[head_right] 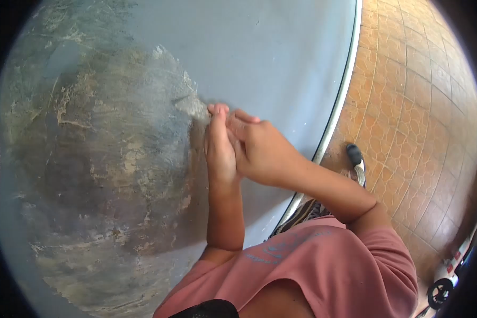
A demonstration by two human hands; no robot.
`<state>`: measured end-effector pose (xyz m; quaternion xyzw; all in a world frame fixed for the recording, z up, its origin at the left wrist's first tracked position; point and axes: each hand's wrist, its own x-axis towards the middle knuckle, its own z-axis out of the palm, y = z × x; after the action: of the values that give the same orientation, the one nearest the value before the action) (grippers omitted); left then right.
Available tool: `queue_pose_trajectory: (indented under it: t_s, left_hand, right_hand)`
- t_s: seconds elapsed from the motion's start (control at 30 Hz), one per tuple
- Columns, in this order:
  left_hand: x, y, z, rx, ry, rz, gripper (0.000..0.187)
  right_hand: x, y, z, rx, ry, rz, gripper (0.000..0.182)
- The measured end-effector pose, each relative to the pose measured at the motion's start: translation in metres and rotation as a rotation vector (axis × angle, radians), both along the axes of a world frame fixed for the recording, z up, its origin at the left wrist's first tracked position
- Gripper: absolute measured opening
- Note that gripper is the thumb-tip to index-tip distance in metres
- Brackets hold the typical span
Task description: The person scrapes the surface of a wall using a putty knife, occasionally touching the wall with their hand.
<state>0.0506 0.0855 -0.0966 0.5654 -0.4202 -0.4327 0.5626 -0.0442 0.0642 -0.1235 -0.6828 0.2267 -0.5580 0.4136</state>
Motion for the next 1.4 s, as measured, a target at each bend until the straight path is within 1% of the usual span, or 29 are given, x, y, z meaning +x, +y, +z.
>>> queue_pose_trajectory:
  t_s: [0.07, 0.1, 0.2, 0.23, 0.33, 0.37, 0.47, 0.5, 0.6, 0.63, 0.7, 0.73, 0.77, 0.83, 0.87, 0.9, 0.93, 0.97, 1.0, 1.03, 1.07, 1.1, 1.17, 1.2, 1.23, 1.27, 1.3, 1.33, 1.4]
  left_hand:
    - [-0.010, 0.005, 0.014, 0.012, 0.160, 0.008, 0.034]
    - [-0.002, -0.005, 0.012, 0.021, 0.086, 0.019, 0.034]
    - [-0.013, -0.020, 0.030, 0.080, 0.061, -0.058, 0.032]
    - [-0.013, -0.017, 0.022, 0.010, -0.024, -0.104, 0.031]
    - [-0.019, 0.009, 0.006, -0.016, 0.260, 0.005, 0.031]
    - [-0.017, 0.009, 0.005, 0.021, 0.276, 0.046, 0.030]
    - [-0.025, 0.002, 0.011, -0.001, 0.188, 0.005, 0.028]
    - [-0.021, -0.002, 0.009, 0.038, 0.161, -0.057, 0.030]
    - [-0.018, 0.006, 0.007, 0.006, 0.199, -0.060, 0.033]
    - [-0.015, 0.005, 0.007, -0.003, 0.190, -0.039, 0.034]
    - [-0.012, 0.004, 0.005, -0.024, 0.186, 0.015, 0.036]
    - [-0.011, -0.001, 0.007, 0.004, 0.183, -0.002, 0.036]
    - [-0.008, -0.009, 0.013, 0.035, 0.177, -0.019, 0.036]
    - [-0.010, -0.015, 0.022, 0.059, 0.116, -0.093, 0.039]
    - [-0.013, -0.010, 0.019, 0.018, 0.111, -0.072, 0.040]
    - [-0.017, -0.002, 0.013, -0.021, 0.106, -0.050, 0.041]
    - [-0.017, 0.004, 0.007, -0.059, 0.102, -0.031, 0.042]
    - [-0.011, 0.006, 0.001, -0.086, 0.208, -0.047, 0.043]
    - [-0.011, -0.001, 0.006, -0.048, 0.209, -0.021, 0.042]
    - [-0.011, -0.011, 0.015, -0.001, 0.216, 0.015, 0.042]
    - [-0.009, -0.016, 0.022, 0.047, 0.223, 0.058, 0.042]
    - [-0.006, -0.021, 0.027, 0.015, 0.171, -0.053, 0.042]
    - [-0.015, -0.016, 0.024, -0.025, 0.144, -0.078, 0.042]
    - [-0.020, -0.008, 0.021, -0.042, 0.130, -0.084, 0.043]
    - [-0.022, 0.000, 0.014, -0.082, 0.222, -0.050, 0.037]
    - [-0.019, -0.004, 0.014, -0.064, 0.218, -0.028, 0.034]
    - [-0.015, -0.006, 0.016, -0.039, 0.216, -0.001, 0.031]
    - [-0.011, -0.008, 0.017, -0.013, 0.218, 0.031, 0.029]
    - [-0.007, -0.020, 0.023, 0.049, 0.196, -0.025, 0.028]
  right_hand:
    - [-0.002, 0.006, 0.004, 0.150, 0.112, 0.106, 0.043]
    - [0.007, -0.001, 0.002, 0.117, 0.030, 0.004, 0.042]
    - [-0.002, -0.012, 0.006, 0.173, -0.031, 0.079, 0.040]
    - [-0.007, -0.012, 0.011, 0.191, -0.067, 0.085, 0.039]
    - [-0.023, 0.007, 0.017, 0.295, 0.161, 0.227, 0.039]
    - [-0.021, 0.007, 0.015, 0.280, 0.204, 0.229, 0.039]
    - [-0.019, 0.001, 0.012, 0.324, 0.048, 0.193, 0.040]
    - [-0.021, -0.002, 0.006, 0.326, 0.105, 0.208, 0.041]
    - [-0.015, 0.009, 0.002, 0.231, 0.089, 0.119, 0.042]
    - [-0.013, 0.013, 0.003, 0.216, 0.152, 0.097, 0.042]
    - [0.002, 0.006, -0.001, 0.140, 0.029, 0.024, 0.042]
    - [0.007, 0.002, -0.003, 0.108, -0.025, -0.004, 0.042]
    - [0.007, -0.005, -0.001, 0.128, 0.031, 0.007, 0.043]
    - [-0.002, -0.006, -0.001, 0.162, 0.027, 0.092, 0.044]
    - [-0.007, -0.009, 0.000, 0.174, 0.022, 0.130, 0.045]
    - [-0.014, 0.001, 0.008, 0.244, 0.042, 0.149, 0.046]
    - [-0.012, 0.002, 0.010, 0.178, 0.058, 0.109, 0.046]
    - [-0.009, 0.003, 0.011, 0.117, 0.076, 0.067, 0.046]
    - [-0.005, 0.004, 0.011, 0.063, 0.098, 0.028, 0.046]
    - [0.008, -0.009, 0.004, -0.114, 0.100, -0.118, 0.046]
    - [0.006, -0.008, 0.002, -0.013, 0.090, -0.031, 0.047]
    - [-0.001, -0.013, 0.009, 0.071, 0.074, 0.043, 0.047]
    - [-0.019, -0.015, 0.023, 0.212, 0.068, 0.162, 0.046]
    - [-0.021, -0.007, 0.022, 0.188, 0.097, 0.150, 0.045]
    - [-0.021, -0.001, 0.021, 0.160, 0.125, 0.132, 0.044]
    - [-0.019, 0.002, 0.017, 0.139, 0.152, 0.115, 0.043]
    - [-0.009, 0.002, 0.015, 0.118, 0.115, 0.025, 0.042]
    - [-0.006, -0.004, 0.015, 0.134, 0.137, 0.042, 0.043]
    - [0.000, -0.024, 0.013, 0.153, 0.179, 0.081, 0.046]
